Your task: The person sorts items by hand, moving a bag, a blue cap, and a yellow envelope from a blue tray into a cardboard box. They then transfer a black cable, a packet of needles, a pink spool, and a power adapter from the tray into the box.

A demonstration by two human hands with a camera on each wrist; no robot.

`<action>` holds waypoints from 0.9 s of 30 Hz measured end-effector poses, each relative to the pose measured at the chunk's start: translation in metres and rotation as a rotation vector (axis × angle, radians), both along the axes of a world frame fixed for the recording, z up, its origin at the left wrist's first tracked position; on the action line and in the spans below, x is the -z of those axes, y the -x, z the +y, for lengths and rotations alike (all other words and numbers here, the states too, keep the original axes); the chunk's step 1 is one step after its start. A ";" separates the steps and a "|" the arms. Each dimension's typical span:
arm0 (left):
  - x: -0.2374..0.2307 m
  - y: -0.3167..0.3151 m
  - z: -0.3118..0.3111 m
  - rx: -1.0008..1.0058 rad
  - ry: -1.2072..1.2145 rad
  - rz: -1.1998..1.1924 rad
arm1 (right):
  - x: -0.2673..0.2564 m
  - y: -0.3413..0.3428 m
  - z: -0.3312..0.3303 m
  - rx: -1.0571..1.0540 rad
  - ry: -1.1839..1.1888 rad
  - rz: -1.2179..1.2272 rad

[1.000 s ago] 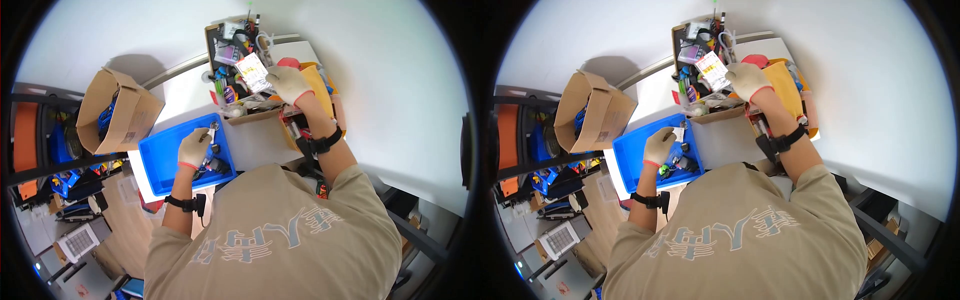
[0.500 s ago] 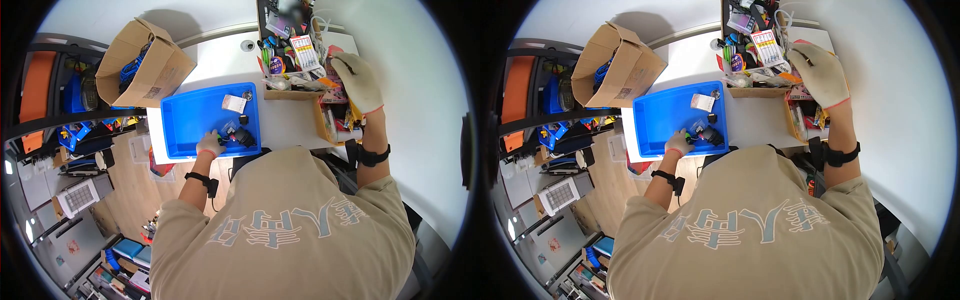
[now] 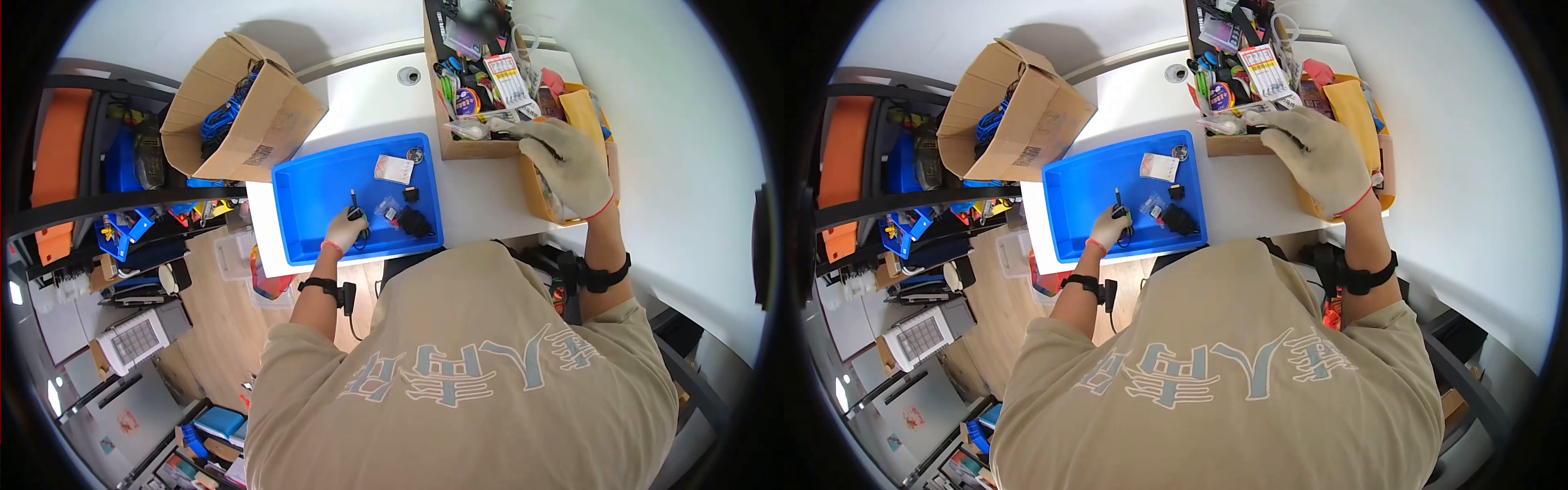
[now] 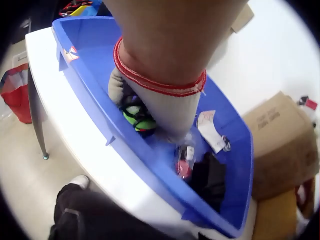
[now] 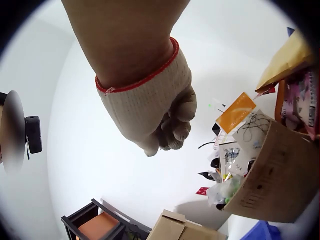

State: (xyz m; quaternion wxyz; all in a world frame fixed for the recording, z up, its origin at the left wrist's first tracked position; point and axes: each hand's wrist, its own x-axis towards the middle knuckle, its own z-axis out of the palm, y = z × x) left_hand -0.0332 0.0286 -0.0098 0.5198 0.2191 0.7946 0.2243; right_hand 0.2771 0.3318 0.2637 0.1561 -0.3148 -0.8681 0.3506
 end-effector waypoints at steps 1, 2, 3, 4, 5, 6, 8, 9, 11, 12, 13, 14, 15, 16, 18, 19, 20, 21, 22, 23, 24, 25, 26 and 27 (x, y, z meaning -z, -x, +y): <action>-0.005 0.000 -0.004 -0.154 -0.154 -0.094 | -0.002 0.005 -0.006 -0.009 0.003 -0.021; -0.011 0.002 -0.009 -0.150 -0.157 -0.091 | 0.001 0.010 -0.011 -0.006 -0.001 -0.018; -0.024 0.004 -0.011 -0.296 -0.324 -0.375 | 0.009 0.016 -0.017 -0.044 -0.068 0.078; -0.037 0.005 -0.010 -0.440 -0.488 -0.662 | 0.016 0.021 -0.023 -0.082 -0.135 0.173; -0.049 0.006 -0.007 -0.456 -0.573 -0.818 | 0.021 0.029 -0.027 -0.143 -0.265 0.182; -0.066 0.004 -0.003 -0.456 -0.575 -0.819 | 0.022 0.037 -0.036 -0.144 -0.267 0.181; -0.105 -0.002 0.009 -0.471 -0.748 -1.128 | 0.021 0.058 -0.056 -0.231 0.111 0.033; -0.122 -0.006 0.016 -0.456 -0.828 -1.224 | 0.020 0.070 -0.072 -0.260 0.082 0.018; -0.147 -0.010 0.023 -0.395 -0.841 -1.183 | 0.022 0.093 -0.102 -0.282 0.122 0.000; -0.158 -0.008 0.026 -0.339 -0.850 -1.143 | 0.024 0.104 -0.114 -0.275 0.194 -0.005; -0.169 -0.006 0.027 -0.289 -0.814 -1.094 | 0.024 0.113 -0.123 -0.269 0.181 -0.004; -0.179 -0.006 0.028 -0.277 -0.821 -1.097 | 0.024 0.121 -0.131 -0.282 0.172 0.093; -0.189 -0.007 0.027 -0.238 -0.819 -1.048 | 0.026 0.126 -0.136 -0.295 0.165 0.188; -0.197 -0.007 0.026 -0.201 -0.813 -1.000 | 0.029 0.129 -0.139 -0.287 0.159 0.187; -0.206 -0.003 0.024 -0.205 -0.816 -1.031 | 0.034 0.134 -0.144 -0.287 0.167 0.283; -0.209 0.000 0.023 -0.201 -0.804 -0.987 | 0.031 0.134 -0.146 -0.276 0.158 0.283; -0.211 0.003 0.021 -0.194 -0.794 -0.945 | 0.028 0.134 -0.148 -0.261 0.199 0.303; -0.210 0.006 0.020 -0.174 -0.796 -0.956 | 0.024 0.133 -0.149 -0.242 0.236 0.323; -0.206 0.009 0.019 -0.238 -0.808 -0.915 | 0.021 0.132 -0.151 -0.221 0.217 0.318; -0.201 0.011 0.017 -0.300 -0.817 -0.879 | 0.018 0.131 -0.154 -0.161 0.270 0.304; -0.193 0.015 0.017 -0.313 -0.843 -0.878 | 0.016 0.129 -0.154 -0.098 0.321 0.291; -0.190 0.020 0.017 -0.323 -0.807 -0.850 | 0.014 0.127 -0.152 -0.072 0.302 0.284; -0.188 0.025 0.015 -0.336 -0.769 -0.821 | 0.012 0.123 -0.151 -0.005 0.314 0.275; -0.191 0.027 0.016 -0.358 -0.744 -0.794 | 0.012 0.120 -0.149 0.061 0.328 0.268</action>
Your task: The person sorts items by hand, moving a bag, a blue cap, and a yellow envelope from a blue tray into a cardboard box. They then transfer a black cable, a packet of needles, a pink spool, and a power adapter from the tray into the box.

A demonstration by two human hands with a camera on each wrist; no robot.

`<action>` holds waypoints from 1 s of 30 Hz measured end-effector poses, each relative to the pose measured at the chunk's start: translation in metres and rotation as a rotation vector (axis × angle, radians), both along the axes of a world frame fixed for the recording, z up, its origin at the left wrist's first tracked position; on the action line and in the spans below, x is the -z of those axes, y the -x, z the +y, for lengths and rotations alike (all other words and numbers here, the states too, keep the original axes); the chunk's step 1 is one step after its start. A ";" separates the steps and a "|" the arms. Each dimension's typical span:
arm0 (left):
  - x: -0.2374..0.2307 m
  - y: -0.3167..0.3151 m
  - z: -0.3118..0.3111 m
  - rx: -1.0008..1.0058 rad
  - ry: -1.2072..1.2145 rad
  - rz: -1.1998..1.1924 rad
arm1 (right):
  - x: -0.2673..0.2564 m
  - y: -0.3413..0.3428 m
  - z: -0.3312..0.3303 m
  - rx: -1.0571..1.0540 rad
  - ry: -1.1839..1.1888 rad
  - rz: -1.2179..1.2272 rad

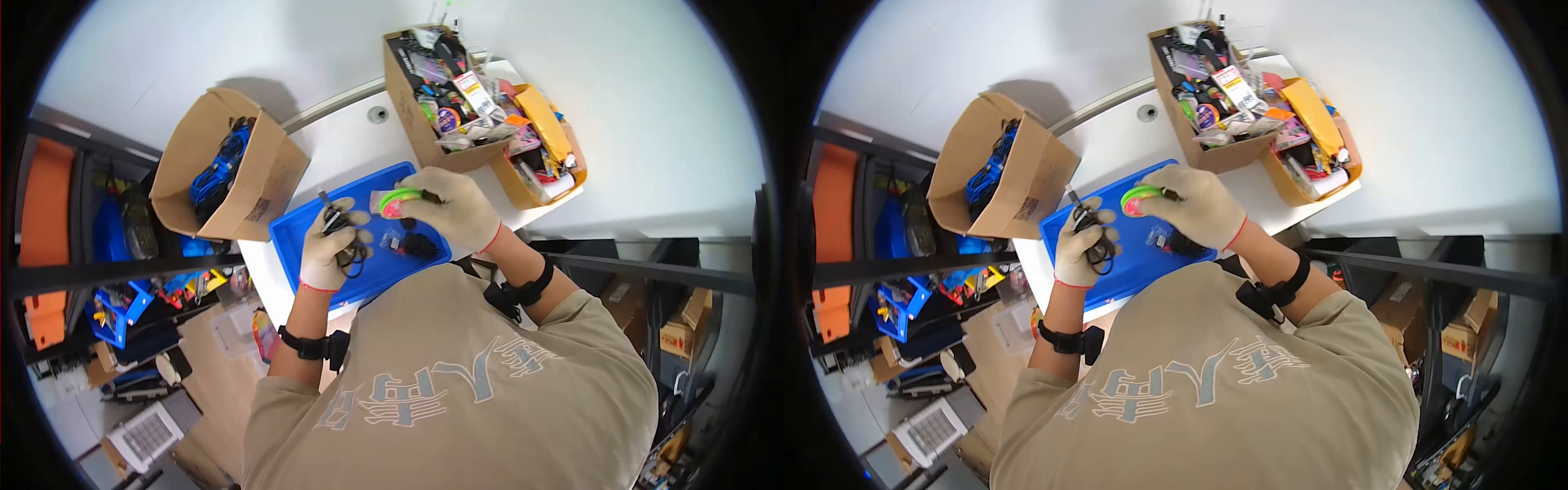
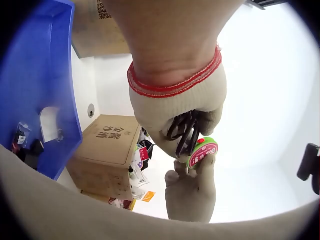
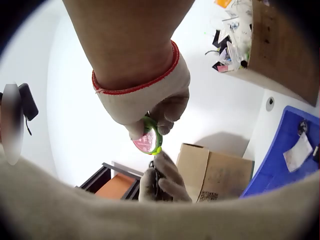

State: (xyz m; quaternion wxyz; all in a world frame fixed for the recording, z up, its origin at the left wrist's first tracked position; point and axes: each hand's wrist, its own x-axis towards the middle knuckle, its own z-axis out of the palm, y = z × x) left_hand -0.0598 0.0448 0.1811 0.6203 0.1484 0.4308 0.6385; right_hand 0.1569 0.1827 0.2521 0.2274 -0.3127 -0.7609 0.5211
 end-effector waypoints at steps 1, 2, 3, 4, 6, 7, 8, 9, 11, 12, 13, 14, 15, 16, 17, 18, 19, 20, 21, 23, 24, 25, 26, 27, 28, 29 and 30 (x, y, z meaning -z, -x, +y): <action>0.003 0.003 0.000 0.020 -0.008 -0.008 | 0.003 -0.005 0.007 0.020 -0.008 -0.008; 0.008 0.006 0.000 0.021 -0.011 -0.006 | 0.008 -0.012 0.022 0.094 -0.159 0.026; 0.010 0.007 0.000 0.020 -0.013 -0.003 | 0.010 -0.020 0.037 0.164 -0.311 0.060; 0.008 0.005 0.001 0.001 -0.016 0.019 | 0.008 -0.031 0.051 0.248 -0.298 -0.031; 0.012 0.008 0.001 0.021 -0.027 -0.001 | 0.004 -0.053 0.081 0.372 -0.338 -0.179; 0.014 0.009 0.000 0.031 -0.033 -0.015 | 0.002 -0.061 0.095 0.412 -0.392 -0.236; 0.014 0.009 0.000 0.029 -0.034 -0.018 | 0.004 -0.068 0.108 0.409 -0.394 -0.238; 0.015 0.009 0.000 0.056 -0.075 -0.020 | 0.010 -0.074 0.121 0.432 -0.450 -0.370; 0.015 0.009 0.001 0.074 -0.117 -0.020 | 0.019 -0.071 0.141 0.447 -0.509 -0.496; 0.014 0.007 0.001 0.078 -0.148 -0.028 | 0.022 -0.066 0.148 0.409 -0.526 -0.544; 0.014 0.006 0.000 0.082 -0.177 -0.037 | 0.024 -0.062 0.155 0.370 -0.541 -0.592; 0.015 0.006 -0.002 0.077 -0.173 -0.038 | 0.026 -0.057 0.164 0.311 -0.518 -0.711; 0.017 0.007 -0.003 0.080 -0.181 -0.026 | 0.030 -0.052 0.174 0.307 -0.517 -0.711; 0.018 0.008 -0.003 0.084 -0.189 -0.014 | 0.035 -0.046 0.182 0.283 -0.573 -0.758; 0.018 0.009 -0.006 0.083 -0.186 -0.014 | 0.041 -0.043 0.188 0.258 -0.628 -0.805; 0.017 0.011 -0.008 0.094 -0.172 0.004 | 0.040 -0.037 0.188 0.278 -0.598 -0.806; 0.017 0.014 -0.010 0.105 -0.158 0.021 | 0.043 -0.035 0.195 0.277 -0.599 -0.806; 0.017 0.015 -0.012 0.103 -0.155 0.019 | 0.048 -0.034 0.204 0.249 -0.647 -0.814; 0.018 0.017 -0.015 0.088 -0.138 0.022 | 0.046 -0.030 0.204 0.220 -0.695 -0.823; 0.018 0.019 -0.018 0.069 -0.124 0.022 | 0.039 -0.025 0.205 0.241 -0.689 -0.870; 0.018 0.020 -0.019 0.049 -0.107 0.033 | 0.039 -0.027 0.209 0.210 -0.731 -0.821; 0.018 0.021 -0.020 0.031 -0.089 0.045 | 0.040 -0.028 0.213 0.180 -0.771 -0.771; 0.021 0.022 -0.021 0.025 -0.090 0.052 | 0.042 -0.028 0.216 0.177 -0.769 -0.773; 0.022 0.022 -0.021 0.025 -0.088 0.050 | 0.046 -0.028 0.219 0.141 -0.730 -0.839; 0.023 0.023 -0.021 0.025 -0.087 0.064 | 0.050 -0.027 0.223 0.107 -0.691 -0.905; 0.023 0.023 -0.021 0.027 -0.085 0.077 | 0.054 -0.028 0.226 0.109 -0.689 -0.908; 0.022 0.023 -0.019 0.032 -0.086 0.075 | 0.056 -0.028 0.228 0.108 -0.622 -0.899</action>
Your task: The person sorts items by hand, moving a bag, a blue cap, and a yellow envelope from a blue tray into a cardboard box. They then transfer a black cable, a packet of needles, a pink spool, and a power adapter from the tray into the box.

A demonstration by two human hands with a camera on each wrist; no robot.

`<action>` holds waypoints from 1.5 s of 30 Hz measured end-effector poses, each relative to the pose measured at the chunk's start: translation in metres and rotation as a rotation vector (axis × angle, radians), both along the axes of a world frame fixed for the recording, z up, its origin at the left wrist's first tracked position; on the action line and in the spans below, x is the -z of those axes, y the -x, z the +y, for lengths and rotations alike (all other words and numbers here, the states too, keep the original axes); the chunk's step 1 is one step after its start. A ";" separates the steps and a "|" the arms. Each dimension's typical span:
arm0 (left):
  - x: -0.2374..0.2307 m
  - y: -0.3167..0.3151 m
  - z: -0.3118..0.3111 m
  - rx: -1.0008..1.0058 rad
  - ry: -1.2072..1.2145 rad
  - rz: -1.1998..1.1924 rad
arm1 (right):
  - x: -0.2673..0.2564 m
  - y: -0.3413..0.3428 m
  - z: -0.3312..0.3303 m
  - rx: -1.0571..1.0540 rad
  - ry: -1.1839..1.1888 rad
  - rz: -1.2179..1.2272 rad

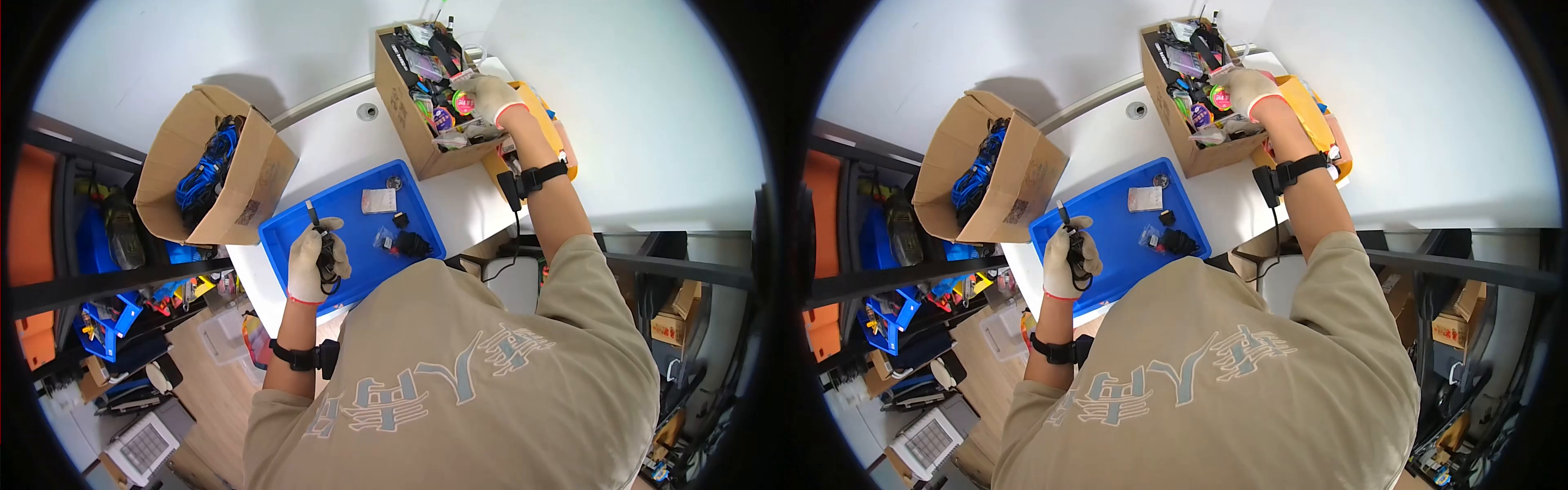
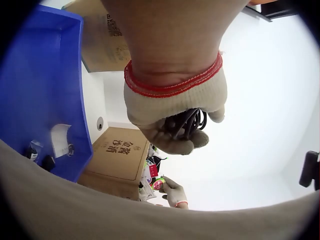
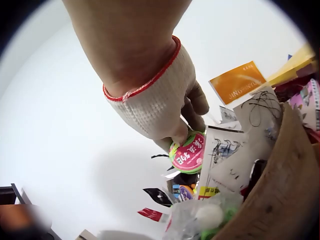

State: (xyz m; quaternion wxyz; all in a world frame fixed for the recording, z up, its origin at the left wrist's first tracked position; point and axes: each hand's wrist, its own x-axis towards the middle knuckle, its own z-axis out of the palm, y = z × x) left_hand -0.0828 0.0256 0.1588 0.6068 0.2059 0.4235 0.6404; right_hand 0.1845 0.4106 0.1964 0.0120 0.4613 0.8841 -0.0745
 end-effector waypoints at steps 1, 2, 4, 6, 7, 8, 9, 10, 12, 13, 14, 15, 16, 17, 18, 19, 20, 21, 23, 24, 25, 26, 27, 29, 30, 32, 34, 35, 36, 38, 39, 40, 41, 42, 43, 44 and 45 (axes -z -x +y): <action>-0.001 0.000 0.002 0.017 0.004 0.019 | 0.002 0.000 0.002 0.021 0.059 0.018; -0.002 0.000 0.003 0.033 0.008 0.038 | 0.003 -0.002 0.002 0.023 0.059 0.019; -0.001 0.001 0.006 0.050 0.003 0.053 | -0.002 -0.001 -0.004 0.039 -0.038 0.051; -0.001 0.001 0.009 0.072 -0.004 0.066 | -0.002 0.000 -0.010 0.074 -0.072 0.064; -0.003 0.001 0.011 0.088 -0.004 0.089 | -0.002 0.001 -0.012 0.104 -0.106 0.078; -0.004 0.001 0.013 0.103 -0.004 0.111 | -0.003 0.003 -0.013 0.104 -0.108 0.079; -0.005 0.001 0.014 0.103 -0.005 0.113 | -0.004 0.006 -0.015 0.091 -0.086 0.052; -0.006 0.000 0.015 0.110 -0.001 0.138 | -0.005 0.008 -0.016 0.078 -0.065 0.025; -0.008 -0.002 0.019 0.119 0.005 0.167 | 0.001 0.006 -0.014 0.051 -0.096 -0.011; -0.011 -0.002 0.020 0.130 0.042 0.157 | 0.010 0.006 -0.015 0.018 -0.119 -0.044; -0.013 0.000 0.020 0.135 0.084 0.148 | 0.017 0.004 -0.011 -0.058 -0.233 0.091; -0.016 0.002 0.020 0.119 0.097 0.159 | -0.012 0.016 -0.035 0.034 -0.203 0.061; -0.019 0.003 0.022 0.134 0.092 0.169 | -0.035 0.028 -0.056 0.008 -0.185 0.211; -0.022 0.003 0.022 0.150 0.089 0.173 | -0.053 0.038 -0.077 -0.016 -0.162 0.357; -0.027 0.003 0.024 0.170 0.109 0.182 | -0.074 0.047 -0.100 -0.166 -0.032 0.440; -0.030 0.004 0.025 0.160 0.118 0.185 | -0.086 0.055 -0.124 -0.313 0.093 0.522; -0.031 0.004 0.027 0.163 0.096 0.157 | -0.082 0.064 -0.148 -0.433 0.162 0.535; -0.033 0.005 0.029 0.167 0.072 0.128 | -0.078 0.074 -0.172 -0.551 0.228 0.546; -0.038 0.005 0.032 0.178 0.067 0.143 | -0.093 0.097 -0.220 -0.530 0.424 0.450; -0.039 0.005 0.033 0.172 0.060 0.220 | -0.091 0.104 -0.229 -0.533 0.428 0.448; -0.042 0.005 0.033 0.166 0.053 0.297 | -0.085 0.109 -0.237 -0.494 0.448 0.471; -0.046 0.004 0.032 0.165 0.042 0.268 | -0.080 0.112 -0.240 -0.458 0.468 0.491; -0.046 0.003 0.032 0.155 0.040 0.265 | -0.074 0.113 -0.241 -0.466 0.468 0.486; -0.044 0.001 0.028 0.169 0.045 0.283 | -0.062 0.114 -0.243 -0.483 0.399 0.562; -0.043 0.004 0.023 0.182 -0.005 0.192 | -0.058 0.112 -0.243 -0.489 0.403 0.559; -0.046 0.006 0.016 0.218 0.031 0.186 | -0.054 0.108 -0.243 -0.410 0.333 0.709; -0.048 0.008 0.012 0.254 0.122 0.073 | -0.052 0.106 -0.244 -0.376 0.359 0.791; -0.049 0.008 0.011 0.254 0.120 0.071 | -0.052 0.106 -0.245 -0.339 0.385 0.875; -0.049 0.009 0.011 0.300 0.185 0.190 | -0.051 0.105 -0.246 -0.355 0.362 0.910; -0.053 0.010 0.010 0.343 0.248 0.311 | -0.042 0.102 -0.251 -0.369 0.348 0.940; -0.058 0.009 0.010 0.375 0.265 0.402 | -0.036 0.102 -0.253 -0.380 0.335 0.971; -0.060 0.007 0.010 0.408 0.282 0.492 | -0.030 0.101 -0.254 -0.381 0.334 0.970; -0.061 0.004 0.011 0.409 0.281 0.489 | -0.025 0.100 -0.255 -0.400 0.407 0.991; -0.060 0.000 0.011 0.376 0.216 0.601 | -0.024 0.099 -0.258 -0.416 0.484 1.008; -0.059 -0.003 0.011 0.340 0.151 0.713 | -0.026 0.097 -0.260 -0.414 0.486 1.004; -0.058 -0.004 0.011 0.343 0.153 0.708 | -0.030 0.093 -0.262 -0.434 0.369 0.952; -0.058 -0.004 0.012 0.329 0.188 0.810 | -0.034 0.091 -0.262 -0.455 0.248 0.900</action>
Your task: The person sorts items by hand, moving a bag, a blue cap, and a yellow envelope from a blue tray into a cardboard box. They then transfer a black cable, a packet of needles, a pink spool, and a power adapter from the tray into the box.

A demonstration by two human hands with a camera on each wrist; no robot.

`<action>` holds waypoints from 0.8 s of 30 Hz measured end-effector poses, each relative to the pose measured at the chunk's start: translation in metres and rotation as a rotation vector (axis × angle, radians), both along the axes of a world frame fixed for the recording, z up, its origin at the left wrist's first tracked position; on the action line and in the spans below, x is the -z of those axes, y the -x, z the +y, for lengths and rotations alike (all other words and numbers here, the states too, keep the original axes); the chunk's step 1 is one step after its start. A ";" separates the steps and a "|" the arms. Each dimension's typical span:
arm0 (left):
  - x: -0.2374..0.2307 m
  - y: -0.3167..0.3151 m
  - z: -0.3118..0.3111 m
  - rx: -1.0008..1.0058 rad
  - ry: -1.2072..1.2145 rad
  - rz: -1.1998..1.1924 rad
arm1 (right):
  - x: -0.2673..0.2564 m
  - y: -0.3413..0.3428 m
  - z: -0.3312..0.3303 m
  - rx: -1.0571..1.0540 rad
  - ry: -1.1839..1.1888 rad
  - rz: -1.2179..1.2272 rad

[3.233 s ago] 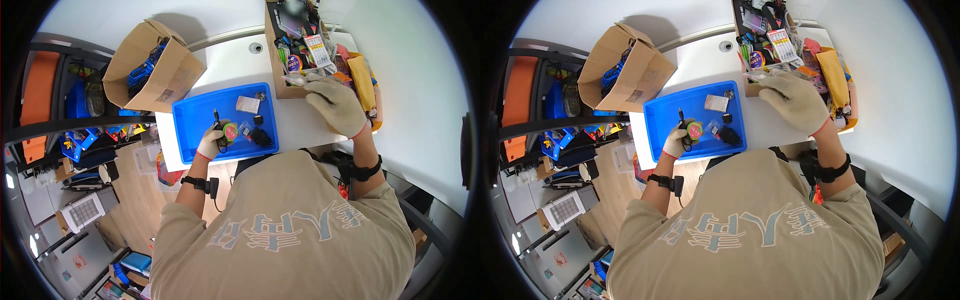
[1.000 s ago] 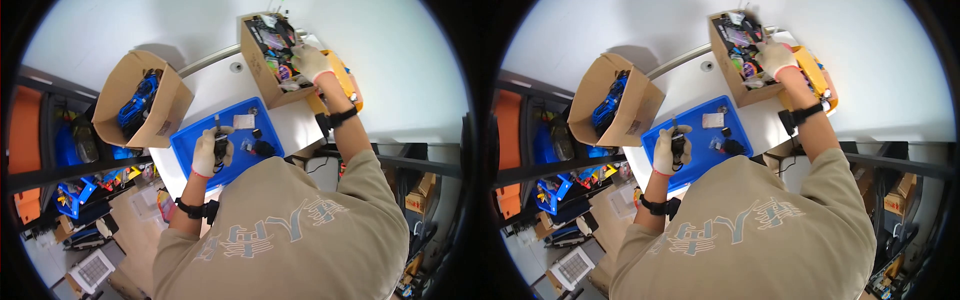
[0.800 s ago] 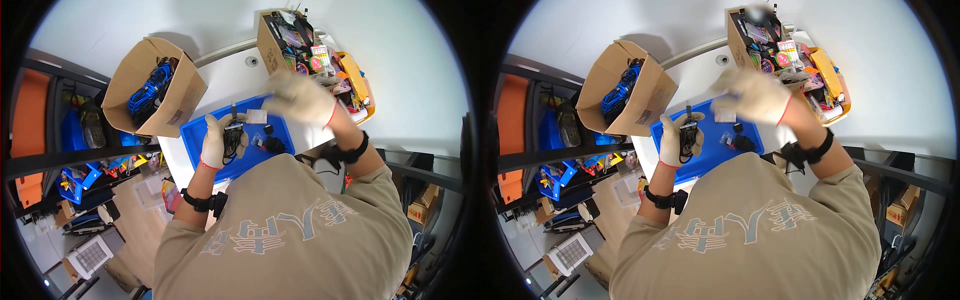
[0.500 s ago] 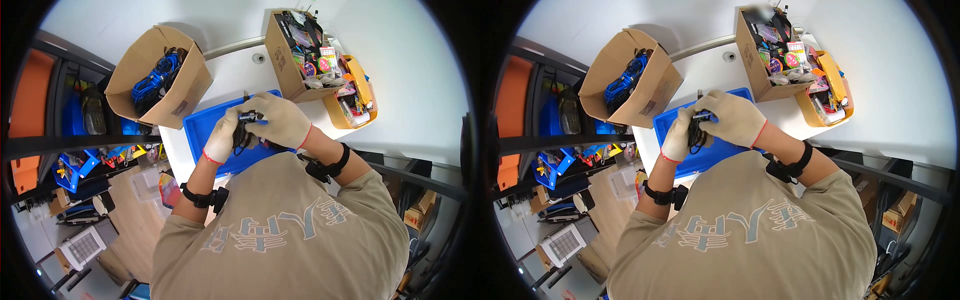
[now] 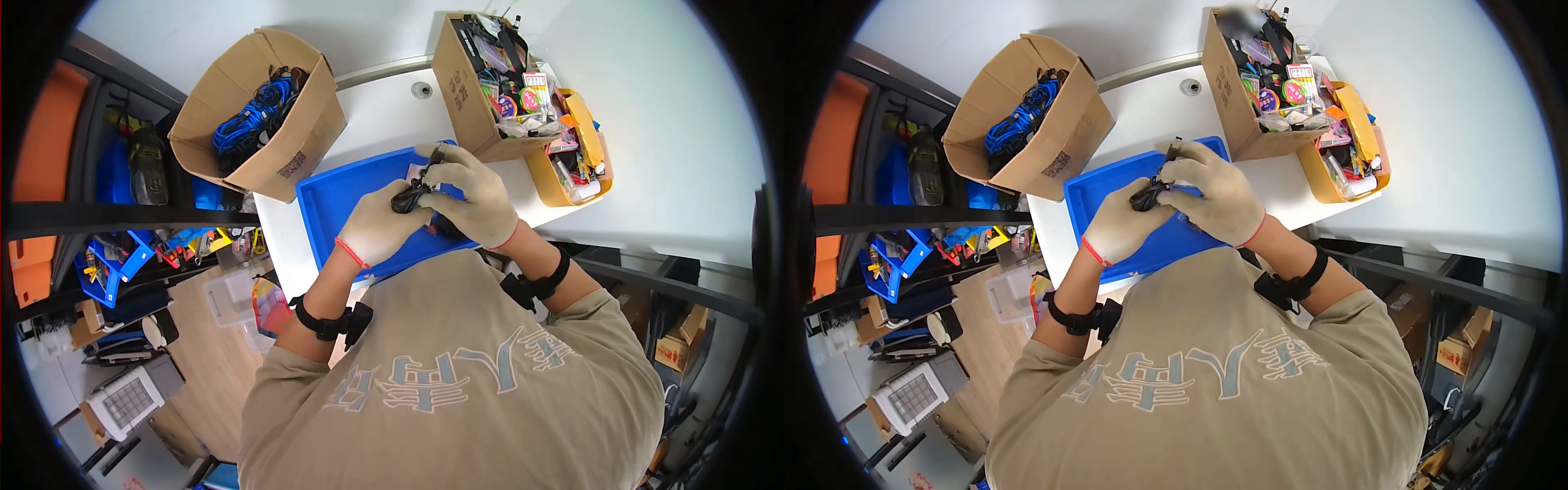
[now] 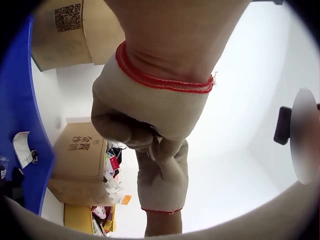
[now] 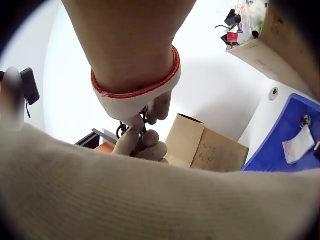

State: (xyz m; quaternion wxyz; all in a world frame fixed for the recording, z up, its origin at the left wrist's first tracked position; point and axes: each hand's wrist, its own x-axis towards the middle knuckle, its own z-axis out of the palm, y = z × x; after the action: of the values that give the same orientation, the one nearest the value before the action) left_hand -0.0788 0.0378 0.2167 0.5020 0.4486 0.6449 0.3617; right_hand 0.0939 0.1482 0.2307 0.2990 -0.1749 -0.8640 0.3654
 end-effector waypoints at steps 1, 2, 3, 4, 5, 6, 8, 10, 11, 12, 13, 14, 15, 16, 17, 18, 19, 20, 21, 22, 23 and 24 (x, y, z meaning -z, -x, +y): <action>-0.002 0.000 0.003 -0.011 0.007 0.109 | -0.001 -0.002 0.001 0.004 -0.006 0.001; -0.007 0.000 0.005 -0.006 0.001 0.110 | -0.002 -0.005 0.002 0.022 -0.069 0.038; -0.016 -0.002 0.006 -0.009 0.051 0.159 | -0.004 -0.008 0.002 0.040 -0.131 0.074; -0.022 -0.006 0.008 -0.012 0.101 0.208 | -0.007 -0.010 0.002 0.045 -0.136 0.071; -0.023 -0.011 0.008 -0.008 0.097 0.206 | -0.011 -0.011 0.001 0.089 -0.215 0.048; -0.024 -0.018 0.006 -0.111 -0.032 0.147 | -0.013 -0.012 0.000 0.131 -0.292 0.025; -0.025 -0.031 0.004 -0.212 -0.163 0.092 | -0.014 -0.012 0.002 0.172 -0.305 0.062; -0.024 -0.041 0.003 -0.294 -0.369 0.093 | -0.014 -0.017 0.004 0.214 -0.314 0.105; -0.014 -0.044 0.004 -0.291 -0.373 0.100 | -0.014 -0.021 0.006 0.232 -0.329 0.117; 0.003 -0.047 0.005 -0.278 -0.548 0.181 | -0.015 -0.024 0.007 0.251 -0.344 0.128; 0.007 -0.051 0.006 -0.261 -0.721 0.260 | -0.015 -0.028 0.009 0.254 -0.343 0.134; 0.009 -0.054 0.007 -0.257 -0.722 0.266 | -0.016 -0.031 0.010 0.265 -0.335 0.144; 0.006 -0.057 0.010 -0.237 -0.737 0.297 | -0.016 -0.034 0.012 0.276 -0.328 0.156; 0.003 -0.060 0.012 -0.217 -0.753 0.327 | -0.017 -0.037 0.012 0.280 -0.329 0.162; 0.002 -0.065 0.015 -0.213 -0.756 0.331 | -0.017 -0.041 0.012 0.287 -0.286 0.146; 0.002 -0.071 0.017 -0.229 -0.758 0.267 | -0.018 -0.046 0.013 0.293 -0.243 0.130; 0.003 -0.077 0.019 -0.245 -0.759 0.202 | -0.021 -0.052 0.015 0.296 -0.244 0.134; 0.003 -0.082 0.021 -0.242 -0.760 0.205 | -0.025 -0.058 0.018 0.266 -0.226 0.103; 0.002 -0.086 0.021 -0.242 -0.660 0.092 | -0.030 -0.064 0.020 0.237 -0.205 0.070; 0.002 -0.089 0.021 -0.242 -0.559 -0.019 | -0.033 -0.071 0.022 0.239 -0.202 0.074; -0.001 -0.090 0.023 -0.239 -0.557 -0.014 | -0.036 -0.077 0.024 0.228 -0.158 0.055; -0.005 -0.090 0.026 -0.151 -0.614 0.117 | -0.038 -0.084 0.026 0.216 -0.114 0.037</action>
State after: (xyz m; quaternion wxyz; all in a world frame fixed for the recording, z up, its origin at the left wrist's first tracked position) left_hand 0.0117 0.0635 0.2214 0.2771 0.5500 0.5647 0.5494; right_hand 0.1775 0.1744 0.2688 0.3618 -0.2430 -0.8539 0.2846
